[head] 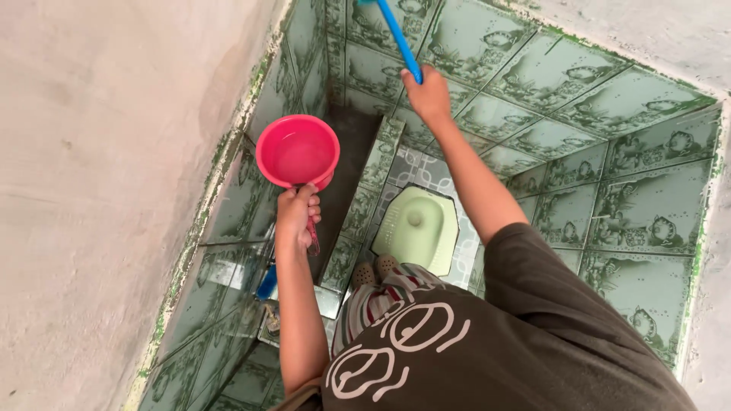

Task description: The person scrubs the tiled walls and floor of a small bathroom using a blue long-handled brush and a pink scoop. They repeatedly pour water from the scoop onto the walls and scrub the surfaces, including the area around a squat toilet.

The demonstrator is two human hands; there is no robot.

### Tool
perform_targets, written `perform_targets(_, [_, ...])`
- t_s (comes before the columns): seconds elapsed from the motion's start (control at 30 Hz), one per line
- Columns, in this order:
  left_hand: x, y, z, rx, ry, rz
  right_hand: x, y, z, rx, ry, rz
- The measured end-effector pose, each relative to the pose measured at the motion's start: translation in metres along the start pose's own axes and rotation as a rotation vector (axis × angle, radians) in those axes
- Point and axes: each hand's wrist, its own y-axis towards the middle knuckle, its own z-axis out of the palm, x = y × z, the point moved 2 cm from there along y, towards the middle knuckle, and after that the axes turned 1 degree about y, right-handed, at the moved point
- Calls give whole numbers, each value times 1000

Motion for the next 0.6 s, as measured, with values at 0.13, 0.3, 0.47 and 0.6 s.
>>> perform_targets(0.13, [-3, -4, -2, 35, -24, -5, 13, -23, 2, 62, 287, 63])
perform_targets(0.3, [-3, 11, 2, 99, -64, -37, 21, -49, -13, 106, 354, 30])
perform_targets(0.47, [-9, 34, 29, 193, -259, -135, 19, -59, -31, 148, 502, 25])
perform_targets(0.6, [-31, 72, 60, 226, -397, -166, -2, -38, -32, 151, 510, -41])
